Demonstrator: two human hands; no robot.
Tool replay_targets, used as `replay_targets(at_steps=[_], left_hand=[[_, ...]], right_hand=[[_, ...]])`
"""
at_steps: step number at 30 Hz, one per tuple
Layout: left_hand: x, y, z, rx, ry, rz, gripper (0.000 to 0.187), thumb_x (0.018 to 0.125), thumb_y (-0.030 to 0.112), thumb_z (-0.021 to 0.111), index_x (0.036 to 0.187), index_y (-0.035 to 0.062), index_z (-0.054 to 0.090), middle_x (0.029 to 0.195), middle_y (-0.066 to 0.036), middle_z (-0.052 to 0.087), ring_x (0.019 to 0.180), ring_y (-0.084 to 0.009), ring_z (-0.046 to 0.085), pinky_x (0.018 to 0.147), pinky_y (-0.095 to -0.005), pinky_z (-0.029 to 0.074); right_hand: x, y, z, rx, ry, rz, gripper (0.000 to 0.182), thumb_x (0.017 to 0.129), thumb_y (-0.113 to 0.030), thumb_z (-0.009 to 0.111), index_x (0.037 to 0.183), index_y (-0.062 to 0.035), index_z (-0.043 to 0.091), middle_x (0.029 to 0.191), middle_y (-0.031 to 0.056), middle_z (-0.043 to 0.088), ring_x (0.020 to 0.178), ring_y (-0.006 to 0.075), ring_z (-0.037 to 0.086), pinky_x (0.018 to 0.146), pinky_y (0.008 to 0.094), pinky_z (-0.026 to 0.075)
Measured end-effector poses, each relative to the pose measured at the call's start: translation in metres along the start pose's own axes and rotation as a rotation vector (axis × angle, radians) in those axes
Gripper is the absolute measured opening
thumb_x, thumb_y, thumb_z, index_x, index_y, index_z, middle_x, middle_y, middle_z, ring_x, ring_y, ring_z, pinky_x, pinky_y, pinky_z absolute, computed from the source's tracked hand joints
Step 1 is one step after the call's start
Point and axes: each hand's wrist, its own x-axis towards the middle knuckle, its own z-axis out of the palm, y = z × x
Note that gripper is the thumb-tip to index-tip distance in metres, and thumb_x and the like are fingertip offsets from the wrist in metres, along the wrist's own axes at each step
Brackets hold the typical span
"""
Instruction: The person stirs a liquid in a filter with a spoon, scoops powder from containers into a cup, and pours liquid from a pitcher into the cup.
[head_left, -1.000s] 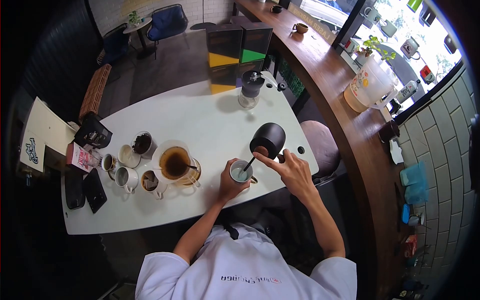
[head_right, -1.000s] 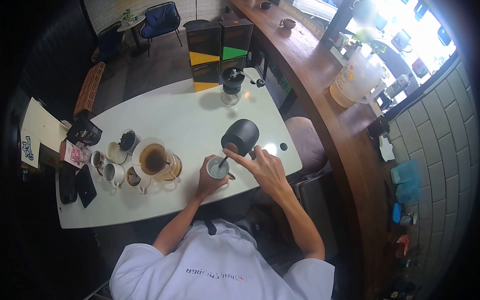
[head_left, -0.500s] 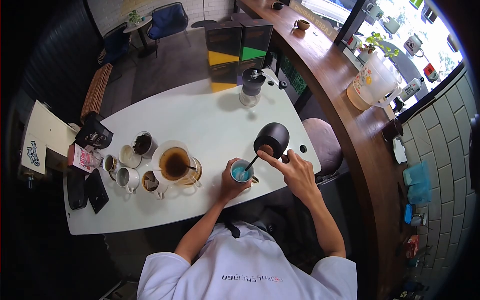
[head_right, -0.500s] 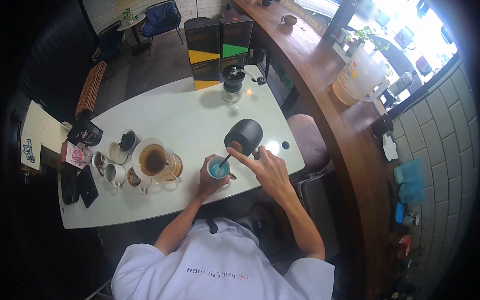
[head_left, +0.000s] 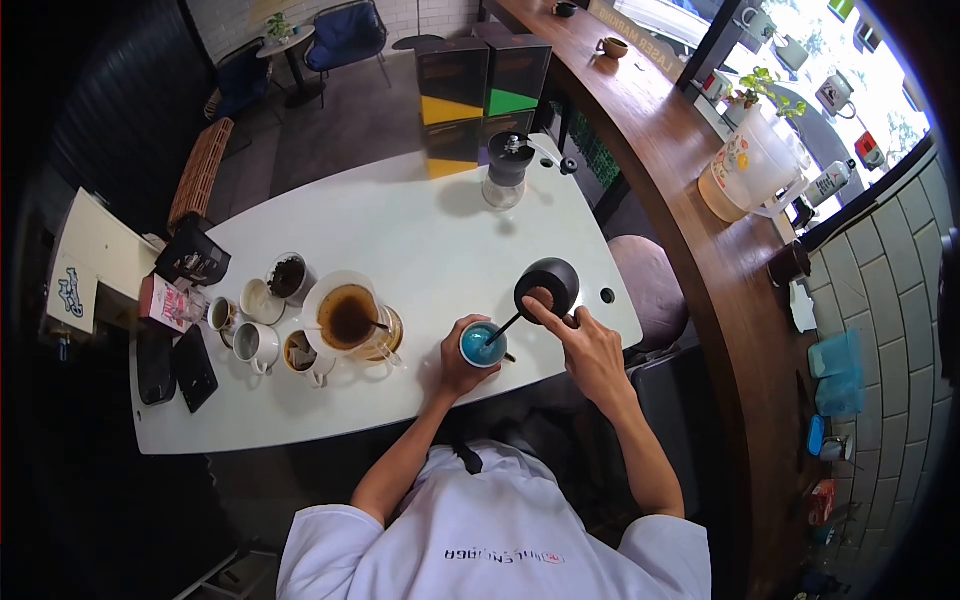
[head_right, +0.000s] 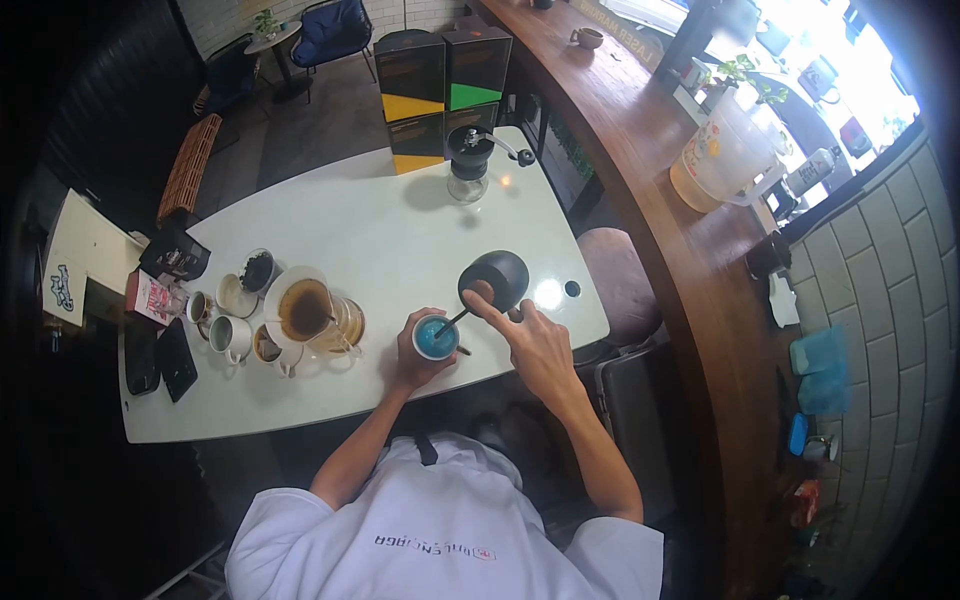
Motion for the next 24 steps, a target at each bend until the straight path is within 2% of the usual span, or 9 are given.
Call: replay_targets(at_steps=[4, 7, 11, 14, 18, 19, 20, 22, 24], left_hand=[[-0.002, 0.004, 0.002, 0.059, 0.064, 0.051, 0.077, 0.058, 0.005, 0.09, 0.124, 0.0055, 0.051, 0.121, -0.011, 0.063, 0.11, -0.0214, 0.064, 0.097, -0.0354, 0.051], [0.0, 0.015, 0.004, 0.073, 0.117, 0.093, 0.078, 0.054, 0.003, 0.091, 0.122, 0.0068, 0.053, 0.118, -0.01, 0.064, 0.108, -0.0235, 0.065, 0.095, -0.0354, 0.052], [-0.004, 0.027, 0.008, 0.085, 0.188, 0.134, 0.077, 0.053, 0.001, 0.091, 0.12, 0.0075, 0.056, 0.115, -0.01, 0.066, 0.105, -0.0257, 0.067, 0.093, -0.0352, 0.053], [-0.015, 0.029, 0.011, 0.113, 0.202, 0.13, 0.079, 0.056, 0.004, 0.091, 0.123, 0.0059, 0.052, 0.121, -0.012, 0.062, 0.111, -0.0228, 0.063, 0.098, -0.0362, 0.05], [-0.033, 0.039, 0.01, 0.148, 0.239, 0.129, 0.078, 0.056, 0.004, 0.091, 0.123, 0.0052, 0.051, 0.12, -0.012, 0.062, 0.109, -0.0227, 0.063, 0.097, -0.0366, 0.051], [-0.037, 0.044, 0.008, 0.166, 0.221, 0.107, 0.076, 0.057, 0.003, 0.09, 0.123, 0.0042, 0.051, 0.116, -0.011, 0.063, 0.106, -0.0215, 0.064, 0.094, -0.0359, 0.052], [-0.042, 0.05, 0.007, 0.184, 0.203, 0.083, 0.075, 0.058, 0.003, 0.088, 0.123, 0.0033, 0.051, 0.112, -0.011, 0.064, 0.103, -0.0204, 0.065, 0.092, -0.0352, 0.053], [-0.053, 0.06, 0.002, 0.102, 0.228, -0.032, 0.073, 0.059, 0.003, 0.087, 0.122, 0.0028, 0.051, 0.108, -0.009, 0.065, 0.1, -0.0187, 0.065, 0.089, -0.034, 0.053], [-0.061, 0.069, 0.001, 0.018, 0.254, -0.145, 0.07, 0.06, 0.002, 0.086, 0.121, 0.0023, 0.051, 0.103, -0.008, 0.065, 0.096, -0.0171, 0.066, 0.087, -0.0328, 0.054]], right_hand=[[-0.002, 0.008, 0.001, 0.233, -0.092, 0.138, 0.088, 0.08, 0.011, 0.055, 0.154, -0.0338, 0.036, 0.082, 0.0151, 0.059, 0.071, 0.0345, 0.062, 0.065, 0.0455, 0.05], [-0.003, 0.027, 0.026, 0.628, 0.114, 0.106, 0.082, 0.084, 0.017, 0.046, 0.157, -0.0166, 0.031, 0.132, 0.0146, 0.062, 0.06, 0.0151, 0.046, 0.065, 0.0266, 0.045], [-0.006, 0.044, 0.035, 0.89, 0.082, 0.258, 0.08, 0.086, 0.016, 0.046, 0.158, -0.0148, 0.028, 0.143, 0.0051, 0.054, 0.065, 0.005, 0.039, 0.063, 0.0218, 0.043], [-0.007, 0.063, 0.053, 0.88, 0.059, 0.314, 0.08, 0.086, 0.017, 0.045, 0.158, -0.0152, 0.028, 0.143, 0.005, 0.053, 0.065, 0.0044, 0.038, 0.063, 0.022, 0.043], [-0.01, 0.091, 0.092, 0.718, 0.077, 0.274, 0.084, 0.085, 0.019, 0.044, 0.158, -0.0195, 0.027, 0.151, 0.0108, 0.049, 0.078, 0.0101, 0.059, 0.072, 0.0256, 0.049], [-0.012, 0.095, 0.101, 0.66, 0.125, 0.223, 0.086, 0.085, 0.019, 0.046, 0.158, -0.0212, 0.026, 0.148, 0.0155, 0.051, 0.09, 0.0232, 0.07, 0.078, 0.0278, 0.051], [-0.013, 0.096, 0.103, 0.665, 0.114, 0.209, 0.086, 0.085, 0.019, 0.046, 0.158, -0.0212, 0.026, 0.148, 0.0155, 0.051, 0.09, 0.0232, 0.07, 0.078, 0.0278, 0.051], [-0.013, 0.099, 0.107, 0.573, 0.062, 0.208, 0.087, 0.084, 0.017, 0.047, 0.158, -0.0233, 0.024, 0.141, 0.0201, 0.056, 0.096, 0.0371, 0.071, 0.079, 0.0305, 0.052], [-0.011, 0.101, 0.111, 0.575, 0.047, 0.176, 0.088, 0.084, 0.016, 0.048, 0.158, -0.0243, 0.024, 0.138, 0.022, 0.056, 0.096, 0.041, 0.069, 0.078, 0.0315, 0.052]])
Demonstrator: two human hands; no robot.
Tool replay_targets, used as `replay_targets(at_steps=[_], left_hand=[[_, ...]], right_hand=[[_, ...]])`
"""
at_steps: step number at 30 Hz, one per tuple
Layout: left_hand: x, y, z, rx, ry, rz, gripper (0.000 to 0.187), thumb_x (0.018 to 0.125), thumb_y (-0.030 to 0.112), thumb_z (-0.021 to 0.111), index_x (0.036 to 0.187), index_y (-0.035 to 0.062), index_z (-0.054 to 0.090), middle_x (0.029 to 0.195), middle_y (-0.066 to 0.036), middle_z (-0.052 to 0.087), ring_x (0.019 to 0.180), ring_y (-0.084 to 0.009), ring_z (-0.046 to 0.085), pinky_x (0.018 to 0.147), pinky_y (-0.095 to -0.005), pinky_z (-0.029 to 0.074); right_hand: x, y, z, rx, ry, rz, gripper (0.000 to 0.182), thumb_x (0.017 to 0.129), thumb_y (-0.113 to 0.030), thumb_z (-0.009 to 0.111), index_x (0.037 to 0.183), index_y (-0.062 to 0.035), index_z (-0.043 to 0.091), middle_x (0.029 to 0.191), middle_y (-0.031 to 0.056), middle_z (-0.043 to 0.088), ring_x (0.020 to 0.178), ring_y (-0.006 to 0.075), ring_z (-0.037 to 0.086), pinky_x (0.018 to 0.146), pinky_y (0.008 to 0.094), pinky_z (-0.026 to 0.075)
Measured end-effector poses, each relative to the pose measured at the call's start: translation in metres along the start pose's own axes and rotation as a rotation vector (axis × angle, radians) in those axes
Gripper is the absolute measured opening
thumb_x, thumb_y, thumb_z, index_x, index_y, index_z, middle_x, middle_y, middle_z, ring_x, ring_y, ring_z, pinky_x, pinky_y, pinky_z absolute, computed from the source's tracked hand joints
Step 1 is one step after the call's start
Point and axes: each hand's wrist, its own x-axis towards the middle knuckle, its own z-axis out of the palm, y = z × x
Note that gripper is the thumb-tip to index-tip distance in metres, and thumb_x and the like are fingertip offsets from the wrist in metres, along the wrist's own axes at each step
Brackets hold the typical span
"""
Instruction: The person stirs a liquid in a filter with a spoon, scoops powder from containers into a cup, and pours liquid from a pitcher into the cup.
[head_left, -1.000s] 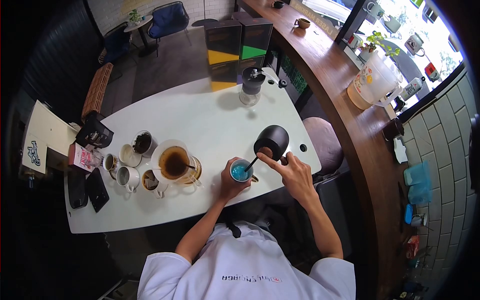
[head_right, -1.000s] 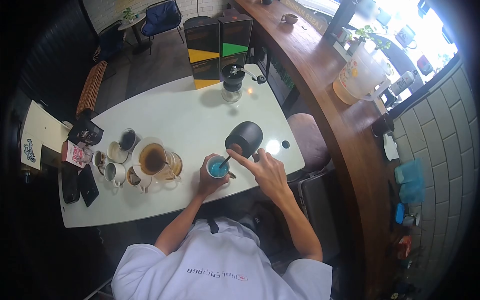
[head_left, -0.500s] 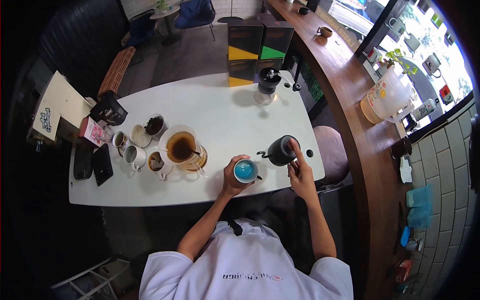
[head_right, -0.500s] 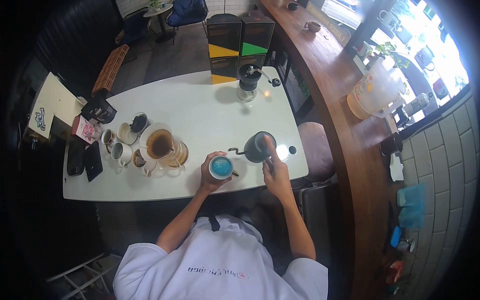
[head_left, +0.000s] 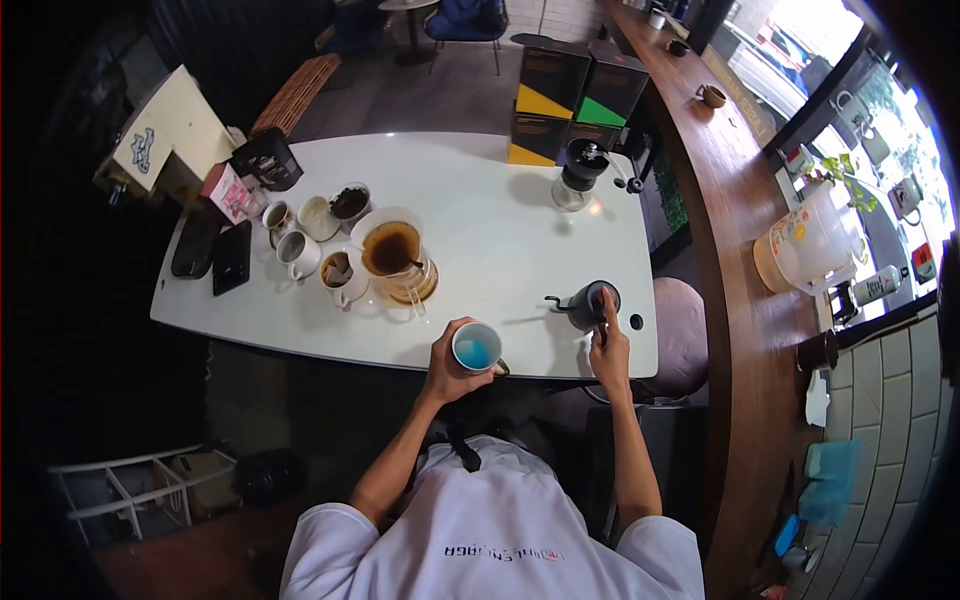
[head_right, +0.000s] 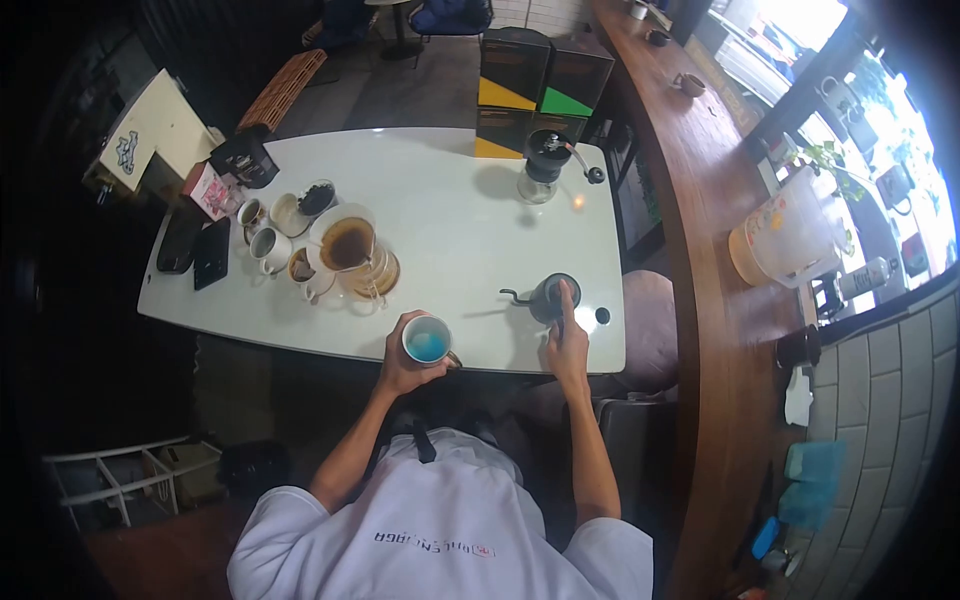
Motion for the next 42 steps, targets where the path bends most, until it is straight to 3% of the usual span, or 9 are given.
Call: replay_targets(at_steps=[4, 8, 10, 14, 17, 24, 26, 29, 42], left_hand=[[-0.022, 0.014, -0.002, 0.11, 0.031, 0.019, 0.069, 0.062, 0.005, 0.086, 0.122, 0.0027, 0.052, 0.099, -0.005, 0.066, 0.091, -0.0141, 0.065, 0.083, -0.0307, 0.053], [-0.042, 0.018, 0.01, 0.097, -0.054, 0.061, 0.073, 0.059, 0.008, 0.088, 0.122, 0.0027, 0.052, 0.1, -0.005, 0.065, 0.09, -0.0137, 0.064, 0.084, -0.0305, 0.053], [-0.046, 0.019, 0.016, 0.068, 0.187, 0.033, 0.074, 0.058, 0.009, 0.09, 0.122, 0.0033, 0.053, 0.102, -0.006, 0.065, 0.092, -0.016, 0.065, 0.086, -0.0304, 0.053], [-0.054, 0.019, 0.02, 0.003, 0.18, 0.121, 0.075, 0.057, 0.01, 0.091, 0.121, 0.0024, 0.052, 0.111, -0.008, 0.063, 0.094, -0.0168, 0.064, 0.084, -0.0306, 0.053], [-0.057, 0.03, 0.017, 0.032, 0.189, 0.159, 0.077, 0.056, 0.01, 0.091, 0.122, 0.0022, 0.051, 0.112, -0.01, 0.062, 0.1, -0.0187, 0.063, 0.088, -0.0333, 0.052], [-0.058, 0.047, 0.002, 0.078, 0.254, 0.277, 0.079, 0.056, 0.005, 0.088, 0.125, 0.0023, 0.05, 0.117, -0.013, 0.062, 0.104, -0.0198, 0.062, 0.092, -0.0347, 0.051], [-0.059, 0.054, -0.003, 0.161, 0.238, 0.296, 0.08, 0.055, 0.001, 0.088, 0.125, 0.0023, 0.05, 0.118, -0.012, 0.062, 0.104, -0.019, 0.062, 0.092, -0.0343, 0.051], [-0.056, 0.064, -0.013, 0.071, 0.397, 0.22, 0.078, 0.056, 0.001, 0.088, 0.124, 0.0033, 0.05, 0.113, -0.01, 0.063, 0.101, -0.0174, 0.064, 0.091, -0.0332, 0.052], [-0.125, 0.087, -0.14, 0.356, 0.45, 0.114, 0.084, 0.062, 0.004, 0.085, 0.135, 0.0028, 0.043, 0.12, -0.012, 0.057, 0.113, -0.0246, 0.06, 0.099, -0.0367, 0.047]], right_hand=[[0.009, -0.012, 0.001, 0.06, -0.147, 0.133, 0.086, 0.082, 0.013, 0.049, 0.158, -0.0211, 0.023, 0.136, 0.0276, 0.055, 0.115, 0.047, 0.058, 0.093, 0.0484, 0.051], [0.015, -0.009, 0.02, 0.031, -0.074, -0.037, 0.086, 0.082, 0.012, 0.049, 0.158, -0.0208, 0.023, 0.136, 0.0269, 0.055, 0.114, 0.0467, 0.059, 0.093, 0.0484, 0.051], [0.017, -0.007, 0.026, -0.008, 0.061, -0.172, 0.09, 0.083, 0.013, 0.051, 0.158, -0.028, 0.022, 0.116, 0.0209, 0.068, 0.08, 0.0446, 0.067, 0.072, 0.0495, 0.053], [0.023, -0.01, 0.024, -0.05, 0.004, -0.119, 0.089, 0.085, 0.01, 0.055, 0.158, -0.0292, 0.021, 0.107, 0.0217, 0.069, 0.076, 0.0445, 0.066, 0.07, 0.05, 0.051], [0.023, -0.02, 0.015, -0.136, -0.153, 0.043, 0.087, 0.085, 0.006, 0.058, 0.159, -0.0191, 0.019, 0.113, 0.0319, 0.061, 0.089, 0.0465, 0.063, 0.078, 0.0517, 0.048], [0.0, -0.091, -0.023, -0.386, 0.023, -0.21, 0.053, 0.09, -0.004, 0.063, 0.14, -0.004, 0.046, 0.104, 0.0212, 0.058, 0.091, 0.0379, 0.057, 0.082, 0.0461, 0.047], [-0.004, -0.125, -0.028, 0.129, -0.514, -0.179, 0.031, 0.095, -0.008, 0.062, 0.126, -0.0017, 0.058, 0.102, 0.0157, 0.057, 0.093, 0.0286, 0.061, 0.081, 0.0396, 0.05], [-0.02, -0.164, -0.01, 0.326, -0.824, -0.352, 0.021, 0.1, -0.012, 0.057, 0.115, 0.0002, 0.062, 0.109, 0.0145, 0.059, 0.091, 0.0241, 0.064, 0.081, 0.0327, 0.052], [-0.071, -0.253, 0.128, 0.656, -0.962, -0.218, 0.031, 0.108, -0.024, 0.045, 0.094, 0.001, 0.057, 0.075, -0.0004, 0.049, 0.069, 0.0087, 0.046, 0.064, 0.0256, 0.042]])
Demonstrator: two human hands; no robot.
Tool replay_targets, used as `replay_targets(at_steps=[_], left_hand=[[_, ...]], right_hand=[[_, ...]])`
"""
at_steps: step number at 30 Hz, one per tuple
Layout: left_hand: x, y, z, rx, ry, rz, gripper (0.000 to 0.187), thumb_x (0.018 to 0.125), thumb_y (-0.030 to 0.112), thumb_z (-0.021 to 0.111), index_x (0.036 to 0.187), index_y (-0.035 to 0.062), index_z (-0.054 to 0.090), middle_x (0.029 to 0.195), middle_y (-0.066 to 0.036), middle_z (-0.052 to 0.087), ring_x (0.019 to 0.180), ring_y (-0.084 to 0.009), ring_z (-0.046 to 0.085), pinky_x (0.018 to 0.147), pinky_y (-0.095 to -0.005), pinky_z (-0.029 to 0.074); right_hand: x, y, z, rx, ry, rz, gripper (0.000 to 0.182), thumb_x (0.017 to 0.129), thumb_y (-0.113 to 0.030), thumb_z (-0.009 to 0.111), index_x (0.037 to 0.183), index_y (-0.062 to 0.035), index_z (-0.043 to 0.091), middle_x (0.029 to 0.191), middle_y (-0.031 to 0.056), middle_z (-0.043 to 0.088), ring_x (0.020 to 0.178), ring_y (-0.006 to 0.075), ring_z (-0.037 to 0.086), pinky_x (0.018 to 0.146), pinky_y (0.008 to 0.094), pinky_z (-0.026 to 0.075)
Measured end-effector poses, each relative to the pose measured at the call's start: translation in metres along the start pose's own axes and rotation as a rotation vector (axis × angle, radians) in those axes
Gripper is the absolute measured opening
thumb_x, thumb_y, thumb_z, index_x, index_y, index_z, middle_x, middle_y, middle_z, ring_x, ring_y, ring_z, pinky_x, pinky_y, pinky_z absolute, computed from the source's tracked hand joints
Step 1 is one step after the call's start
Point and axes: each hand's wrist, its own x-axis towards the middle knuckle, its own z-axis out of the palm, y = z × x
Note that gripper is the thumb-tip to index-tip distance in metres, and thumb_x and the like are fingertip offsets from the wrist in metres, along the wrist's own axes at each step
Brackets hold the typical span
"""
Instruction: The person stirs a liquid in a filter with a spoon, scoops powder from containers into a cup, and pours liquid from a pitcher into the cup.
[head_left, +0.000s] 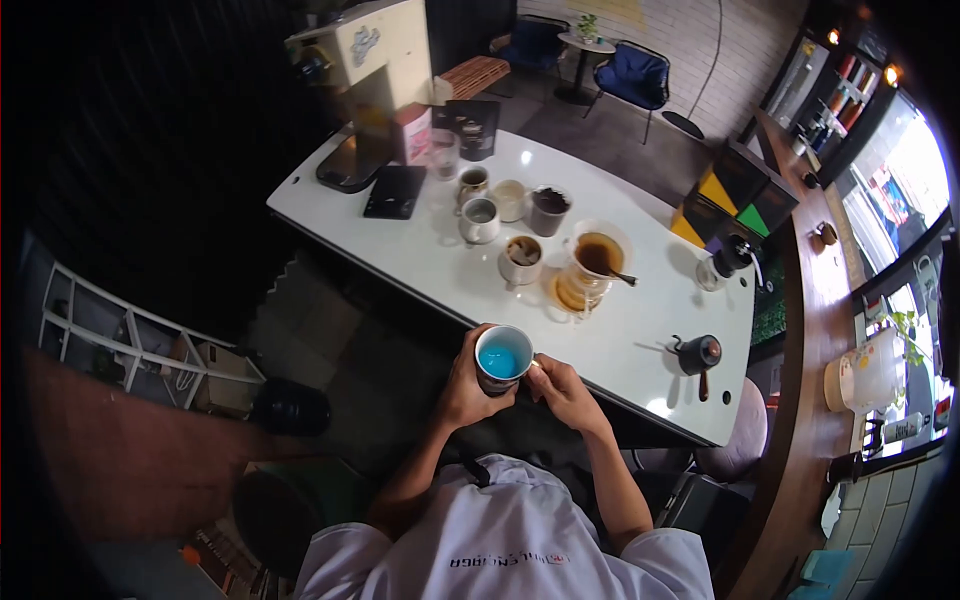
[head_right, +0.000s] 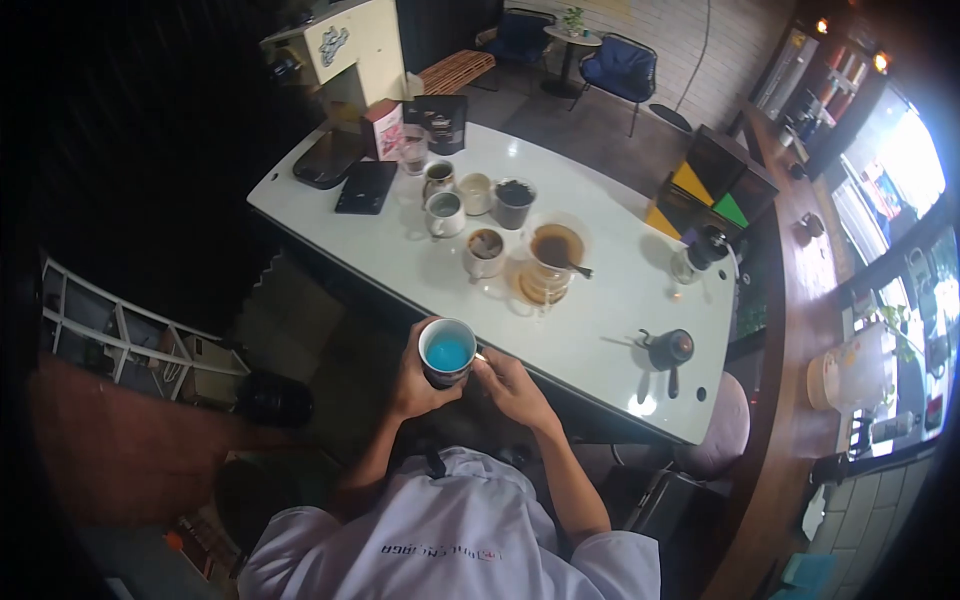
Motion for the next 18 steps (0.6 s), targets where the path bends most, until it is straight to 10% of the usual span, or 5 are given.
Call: replay_targets(at_steps=[18], left_hand=[[0.022, 0.0, -0.07, -0.327, -0.24, 0.146, 0.102, 0.063, 0.016, 0.084, 0.148, 0.0005, 0.03, 0.15, -0.019, 0.037, 0.144, -0.0304, 0.033, 0.121, -0.0439, 0.022]], right_hand=[[-0.01, -0.07, 0.022, -0.162, 0.204, -0.124, 0.027, 0.103, -0.02, 0.054, 0.093, 0.0051, 0.057, 0.07, 0.01, 0.046, 0.062, 0.0183, 0.039, 0.058, 0.0341, 0.036]])
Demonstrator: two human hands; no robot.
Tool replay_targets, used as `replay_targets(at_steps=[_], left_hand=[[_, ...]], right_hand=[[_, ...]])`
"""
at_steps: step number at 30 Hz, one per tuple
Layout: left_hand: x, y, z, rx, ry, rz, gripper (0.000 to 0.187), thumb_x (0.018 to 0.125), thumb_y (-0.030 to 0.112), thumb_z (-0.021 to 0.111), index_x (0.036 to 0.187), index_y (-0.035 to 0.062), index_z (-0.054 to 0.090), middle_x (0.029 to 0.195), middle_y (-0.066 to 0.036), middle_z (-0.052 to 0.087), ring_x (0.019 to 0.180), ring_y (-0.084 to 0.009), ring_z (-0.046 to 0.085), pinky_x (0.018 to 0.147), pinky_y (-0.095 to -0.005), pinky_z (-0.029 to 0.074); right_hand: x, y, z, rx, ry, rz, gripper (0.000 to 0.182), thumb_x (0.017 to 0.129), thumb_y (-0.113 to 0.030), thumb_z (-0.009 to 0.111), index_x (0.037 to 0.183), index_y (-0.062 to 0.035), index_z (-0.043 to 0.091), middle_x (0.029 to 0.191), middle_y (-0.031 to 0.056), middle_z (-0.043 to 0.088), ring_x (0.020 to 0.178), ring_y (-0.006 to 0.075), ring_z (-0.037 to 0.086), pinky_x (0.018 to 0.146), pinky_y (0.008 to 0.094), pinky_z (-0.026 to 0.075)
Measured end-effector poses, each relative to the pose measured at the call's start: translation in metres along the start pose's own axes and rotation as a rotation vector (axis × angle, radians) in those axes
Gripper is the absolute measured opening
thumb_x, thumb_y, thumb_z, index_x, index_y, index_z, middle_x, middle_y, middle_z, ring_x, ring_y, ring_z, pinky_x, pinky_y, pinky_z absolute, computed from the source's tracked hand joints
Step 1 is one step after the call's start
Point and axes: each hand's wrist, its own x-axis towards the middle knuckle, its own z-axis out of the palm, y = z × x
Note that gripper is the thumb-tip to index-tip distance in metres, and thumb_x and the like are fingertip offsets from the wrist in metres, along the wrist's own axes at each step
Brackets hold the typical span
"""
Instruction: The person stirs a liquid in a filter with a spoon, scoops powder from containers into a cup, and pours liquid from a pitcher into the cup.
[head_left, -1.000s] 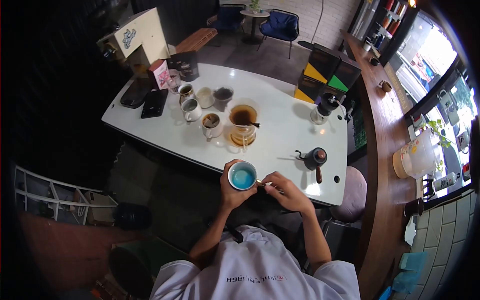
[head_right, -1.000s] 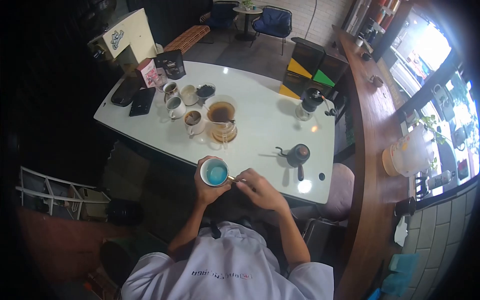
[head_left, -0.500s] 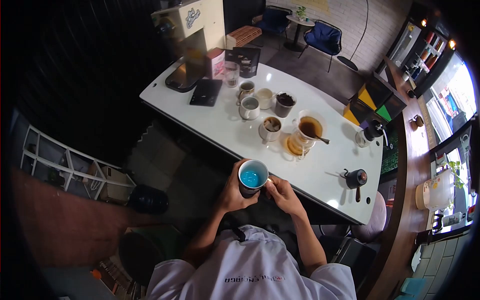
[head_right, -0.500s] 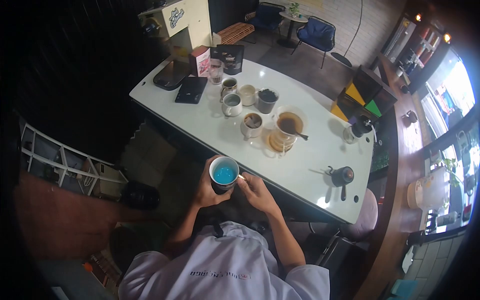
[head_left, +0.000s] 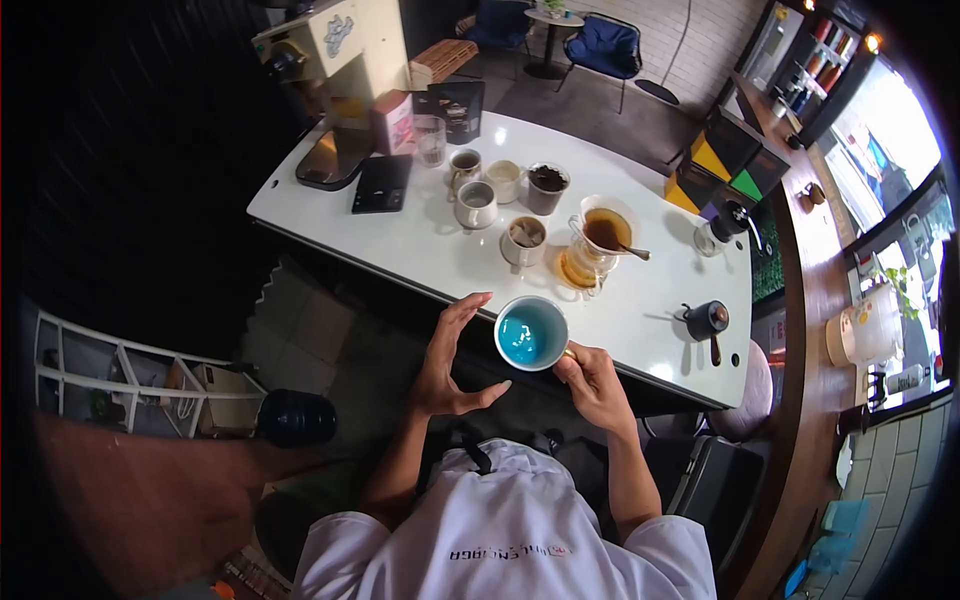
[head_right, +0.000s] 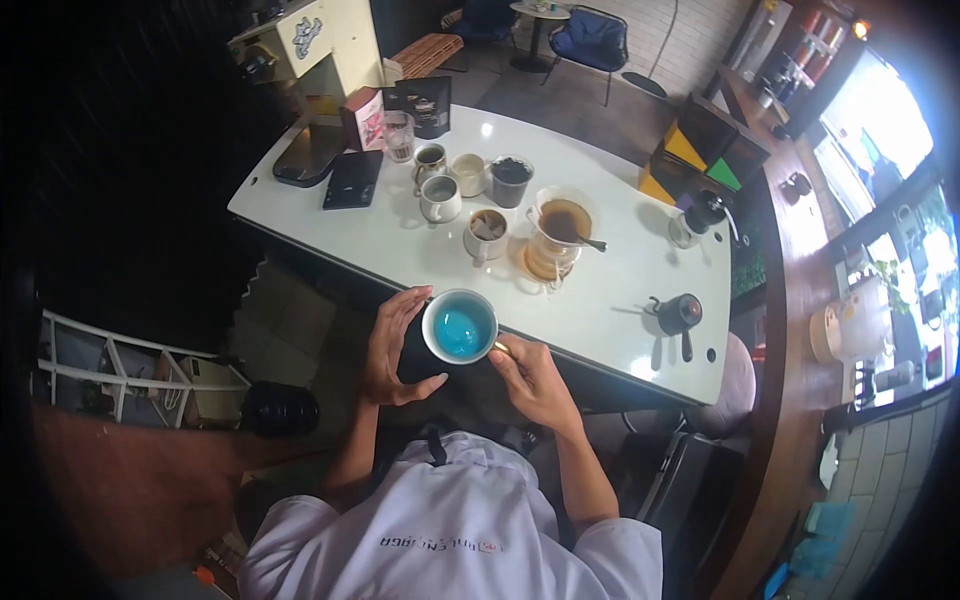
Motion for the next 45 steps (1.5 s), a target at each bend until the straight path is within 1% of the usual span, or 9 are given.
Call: replay_targets(at_steps=[5, 13, 20, 22, 24, 27, 38, 40, 45], left_hand=[[0.011, 0.003, 0.026, -0.062, -0.051, 0.009, 0.103, 0.062, 0.02, 0.088, 0.148, 0.0036, 0.033, 0.149, -0.018, 0.039, 0.143, -0.0308, 0.035, 0.119, -0.0445, 0.024], [0.028, 0.011, 0.051, 0.001, -0.106, 0.139, 0.099, 0.062, 0.026, 0.091, 0.144, 0.0042, 0.041, 0.144, -0.02, 0.045, 0.137, -0.0338, 0.043, 0.114, -0.0449, 0.034], [0.032, 0.013, 0.068, -0.02, -0.09, 0.152, 0.097, 0.062, 0.027, 0.09, 0.143, 0.004, 0.043, 0.142, -0.021, 0.049, 0.136, -0.034, 0.044, 0.114, -0.0445, 0.033], [0.032, 0.012, 0.069, -0.014, -0.118, 0.181, 0.095, 0.062, 0.025, 0.09, 0.142, 0.0042, 0.043, 0.141, -0.021, 0.049, 0.136, -0.0336, 0.045, 0.114, -0.0445, 0.033], [0.028, 0.014, 0.074, -0.077, -0.094, 0.09, 0.095, 0.062, 0.024, 0.09, 0.142, 0.0038, 0.043, 0.141, -0.02, 0.049, 0.136, -0.0333, 0.045, 0.113, -0.0445, 0.034], [0.033, 0.016, 0.077, -0.028, -0.092, 0.171, 0.095, 0.063, 0.025, 0.09, 0.142, 0.0029, 0.043, 0.141, -0.02, 0.05, 0.135, -0.0337, 0.046, 0.113, -0.045, 0.034], [0.034, 0.018, 0.088, -0.019, -0.107, 0.185, 0.097, 0.063, 0.029, 0.091, 0.143, 0.0021, 0.043, 0.14, -0.022, 0.05, 0.133, -0.0341, 0.048, 0.112, -0.0447, 0.035], [0.035, 0.021, 0.09, 0.012, -0.122, 0.169, 0.099, 0.061, 0.03, 0.092, 0.14, -0.0005, 0.042, 0.143, -0.026, 0.046, 0.134, -0.0361, 0.047, 0.11, -0.0471, 0.039], [0.038, 0.018, 0.093, 0.028, -0.129, 0.218, 0.099, 0.063, 0.028, 0.092, 0.144, 0.0022, 0.042, 0.141, -0.021, 0.049, 0.134, -0.0334, 0.048, 0.112, -0.0442, 0.036]], right_hand=[[-0.014, -0.01, -0.007, -0.022, 0.018, -0.016, 0.023, 0.101, -0.014, 0.054, 0.092, 0.0066, 0.056, 0.07, 0.0125, 0.047, 0.066, 0.0222, 0.044, 0.062, 0.0367, 0.039], [-0.032, -0.006, -0.028, -0.041, 0.065, -0.127, 0.02, 0.098, -0.014, 0.057, 0.096, 0.0054, 0.061, 0.071, 0.0148, 0.051, 0.067, 0.0261, 0.041, 0.064, 0.039, 0.038], [-0.041, -0.002, -0.037, -0.048, 0.08, -0.224, 0.022, 0.097, -0.015, 0.058, 0.096, 0.0065, 0.061, 0.071, 0.0156, 0.052, 0.067, 0.0271, 0.039, 0.063, 0.0394, 0.037], [-0.045, -0.005, -0.042, -0.032, 0.093, -0.212, 0.022, 0.097, -0.016, 0.058, 0.097, 0.0061, 0.061, 0.071, 0.0157, 0.052, 0.067, 0.0276, 0.039, 0.063, 0.0396, 0.037], [-0.048, -0.008, -0.045, -0.021, 0.106, -0.195, 0.023, 0.097, -0.017, 0.058, 0.098, 0.0057, 0.062, 0.072, 0.0157, 0.052, 0.067, 0.0281, 0.039, 0.063, 0.0398, 0.037], [-0.046, -0.008, -0.045, -0.046, 0.091, -0.215, 0.025, 0.098, -0.019, 0.057, 0.096, 0.0051, 0.061, 0.071, 0.0152, 0.051, 0.066, 0.0286, 0.039, 0.063, 0.0402, 0.037], [-0.053, -0.015, -0.058, -0.125, 0.039, -0.18, 0.02, 0.096, -0.015, 0.06, 0.092, 0.0047, 0.06, 0.07, 0.0146, 0.05, 0.066, 0.0291, 0.039, 0.062, 0.0411, 0.036], [-0.055, -0.014, -0.059, -0.12, 0.074, -0.193, 0.019, 0.095, -0.014, 0.06, 0.092, 0.0048, 0.06, 0.07, 0.0146, 0.05, 0.066, 0.0291, 0.039, 0.062, 0.041, 0.036], [-0.06, -0.017, -0.064, -0.073, 0.08, -0.183, 0.018, 0.095, -0.013, 0.06, 0.09, 0.0048, 0.06, 0.07, 0.0142, 0.05, 0.066, 0.0287, 0.039, 0.062, 0.0405, 0.036]])
